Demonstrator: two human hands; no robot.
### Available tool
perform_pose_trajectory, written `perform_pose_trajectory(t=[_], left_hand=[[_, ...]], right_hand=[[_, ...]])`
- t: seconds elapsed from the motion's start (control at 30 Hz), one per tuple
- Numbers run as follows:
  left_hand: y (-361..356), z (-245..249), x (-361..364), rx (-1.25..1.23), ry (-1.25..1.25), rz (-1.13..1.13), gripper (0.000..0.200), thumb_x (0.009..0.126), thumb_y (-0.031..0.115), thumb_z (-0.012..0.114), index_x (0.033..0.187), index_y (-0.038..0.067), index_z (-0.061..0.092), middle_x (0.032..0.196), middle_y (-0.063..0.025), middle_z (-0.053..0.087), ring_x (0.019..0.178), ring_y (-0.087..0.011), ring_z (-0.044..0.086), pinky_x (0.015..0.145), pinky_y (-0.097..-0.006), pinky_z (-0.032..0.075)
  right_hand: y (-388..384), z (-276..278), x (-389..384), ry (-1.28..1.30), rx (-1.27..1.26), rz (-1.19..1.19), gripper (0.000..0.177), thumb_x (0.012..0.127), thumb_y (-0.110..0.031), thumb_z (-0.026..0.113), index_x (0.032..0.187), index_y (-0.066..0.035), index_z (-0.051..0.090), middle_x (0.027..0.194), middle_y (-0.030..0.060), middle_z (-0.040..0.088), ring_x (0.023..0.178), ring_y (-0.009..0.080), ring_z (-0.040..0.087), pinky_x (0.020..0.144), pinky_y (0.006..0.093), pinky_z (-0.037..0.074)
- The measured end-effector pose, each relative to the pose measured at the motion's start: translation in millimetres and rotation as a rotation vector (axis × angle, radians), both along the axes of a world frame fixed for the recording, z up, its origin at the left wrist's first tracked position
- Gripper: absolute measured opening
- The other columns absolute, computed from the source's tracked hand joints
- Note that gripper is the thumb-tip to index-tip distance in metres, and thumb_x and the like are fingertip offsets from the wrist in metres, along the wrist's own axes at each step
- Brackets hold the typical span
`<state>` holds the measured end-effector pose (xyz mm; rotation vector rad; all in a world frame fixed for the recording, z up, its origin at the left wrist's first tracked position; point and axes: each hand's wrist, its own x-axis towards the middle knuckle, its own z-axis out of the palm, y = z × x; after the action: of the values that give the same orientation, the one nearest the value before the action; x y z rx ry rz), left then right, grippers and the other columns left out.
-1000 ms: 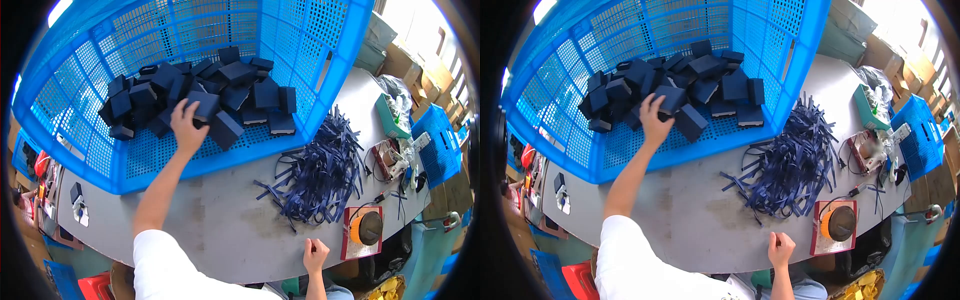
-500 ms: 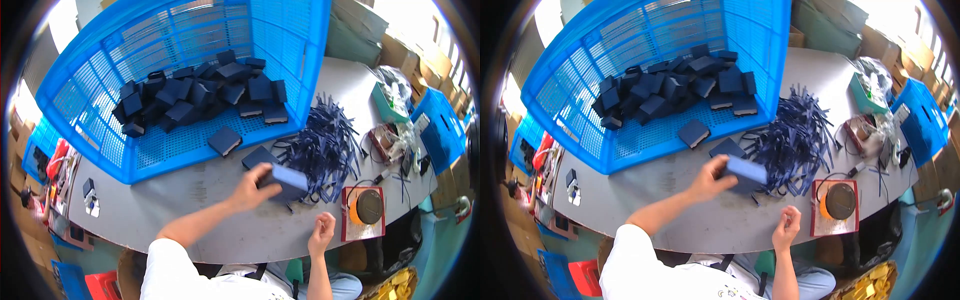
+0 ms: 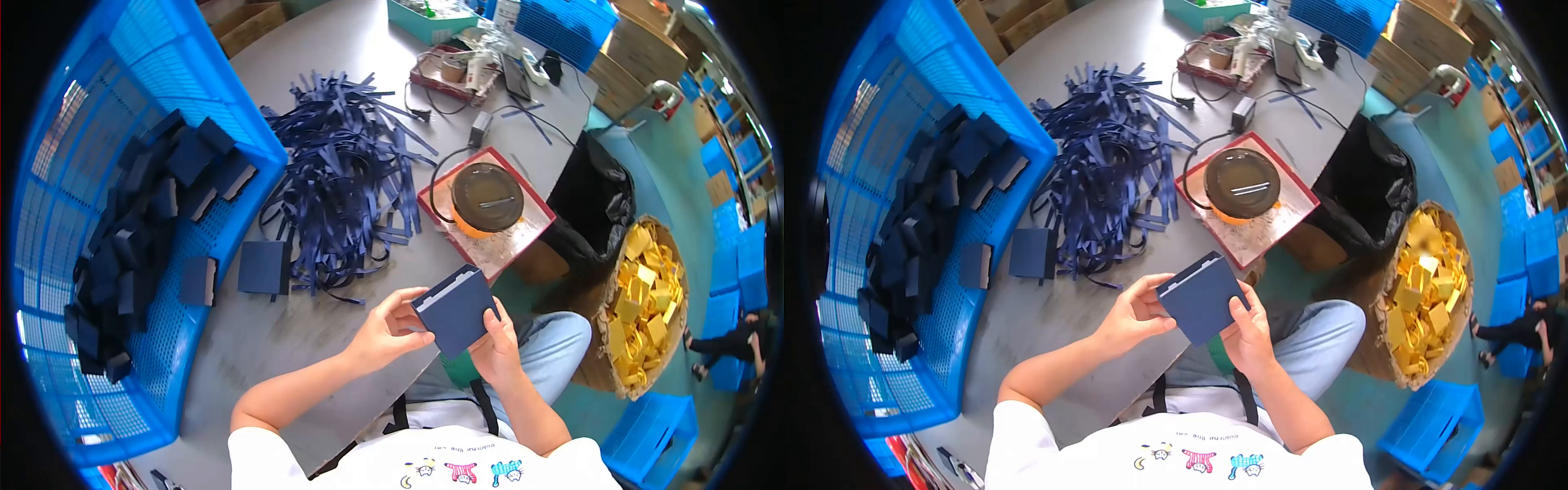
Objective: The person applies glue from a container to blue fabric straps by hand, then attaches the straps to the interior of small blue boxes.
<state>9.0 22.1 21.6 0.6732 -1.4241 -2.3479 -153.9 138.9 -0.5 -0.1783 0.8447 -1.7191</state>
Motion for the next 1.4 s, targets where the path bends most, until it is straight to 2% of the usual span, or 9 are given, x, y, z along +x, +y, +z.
perform_pose_trajectory(t=[0.17,0.27,0.3,0.47,0.8,1.07,1.17,1.3,1.4], left_hand=[[-5,-14,2,-0.055,-0.011,0.122,0.045,0.08,0.012,0.064,0.121,0.004,0.045,0.107,-0.0084,0.054,0.098,-0.0137,0.051,0.088,-0.0275,0.04],[-11,-24,10,-0.035,-0.02,0.132,0.044,0.08,0.015,0.065,0.118,0.006,0.047,0.103,-0.0071,0.056,0.096,-0.0119,0.051,0.087,-0.0271,0.04],[-15,-34,16,0.101,0.015,0.002,0.044,0.079,0.015,0.065,0.119,0.007,0.047,0.103,-0.0067,0.056,0.095,-0.0116,0.051,0.086,-0.0276,0.04],[2,-43,28,0.132,0.084,-0.494,0.066,0.07,0.028,0.075,0.124,0.006,0.044,0.1,-0.0074,0.062,0.095,-0.0139,0.056,0.087,-0.0287,0.04],[9,-53,37,0.138,0.252,-0.654,0.087,0.071,0.032,0.069,0.14,0.009,0.02,0.118,-0.0112,0.047,0.108,-0.0204,0.049,0.093,-0.0325,0.039],[6,-52,38,0.091,0.262,-0.633,0.087,0.071,0.032,0.069,0.14,0.008,0.021,0.117,-0.0127,0.048,0.107,-0.0198,0.049,0.093,-0.0323,0.039],[5,-52,38,0.116,0.272,-0.624,0.089,0.069,0.031,0.069,0.14,0.008,0.021,0.117,-0.0141,0.049,0.107,-0.0208,0.048,0.094,-0.0326,0.037],[2,-45,38,0.107,0.265,-0.623,0.092,0.069,0.033,0.069,0.141,0.009,0.018,0.116,-0.0152,0.05,0.106,-0.0212,0.049,0.093,-0.0326,0.038],[3,-44,37,0.136,0.239,-0.623,0.094,0.068,0.038,0.07,0.142,0.012,0.017,0.118,-0.0134,0.048,0.107,-0.0202,0.047,0.094,-0.0316,0.036]], right_hand=[[17,-16,22,0.513,0.063,0.103,0.033,0.086,-0.006,0.053,0.118,-0.003,0.043,0.105,0.0043,0.053,0.092,0.0102,0.05,0.085,0.0245,0.039],[15,-29,-5,0.563,-0.009,0.275,0.063,0.088,-0.055,0.041,0.11,0.003,0.051,0.101,0.0111,0.059,0.093,0.0157,0.056,0.084,0.0279,0.043],[2,-11,-6,0.695,-0.036,0.182,0.061,0.094,-0.051,0.028,0.104,0.002,0.055,0.095,0.0092,0.061,0.088,0.0147,0.057,0.08,0.0282,0.045],[-63,20,-7,1.495,0.01,0.139,0.018,0.078,-0.006,0.062,0.095,0.0,0.059,0.082,0.008,0.061,0.067,0.0131,0.058,0.06,0.0232,0.047],[-210,3,52,1.96,0.35,-0.022,0.066,0.077,-0.053,0.059,0.11,0.004,0.05,0.097,0.0185,0.059,0.085,0.0343,0.06,0.07,0.0414,0.048],[-289,-4,88,2.0,0.397,0.127,0.077,0.069,-0.063,0.06,0.105,0.003,0.048,0.1,0.0201,0.055,0.095,0.0351,0.055,0.077,0.0423,0.047],[-289,-1,109,2.124,0.361,0.243,0.072,0.063,-0.047,0.073,0.111,-0.001,0.046,0.101,0.0167,0.053,0.096,0.0324,0.055,0.077,0.0403,0.048],[-304,-3,84,1.737,0.514,0.341,0.037,0.068,-0.018,0.061,0.1,0.0,0.056,0.096,0.0234,0.062,0.094,0.0385,0.059,0.082,0.0431,0.047],[-309,12,58,1.321,0.43,0.209,0.027,0.068,-0.02,0.059,0.088,-0.002,0.064,0.093,0.0189,0.064,0.091,0.0332,0.061,0.079,0.0382,0.047]])
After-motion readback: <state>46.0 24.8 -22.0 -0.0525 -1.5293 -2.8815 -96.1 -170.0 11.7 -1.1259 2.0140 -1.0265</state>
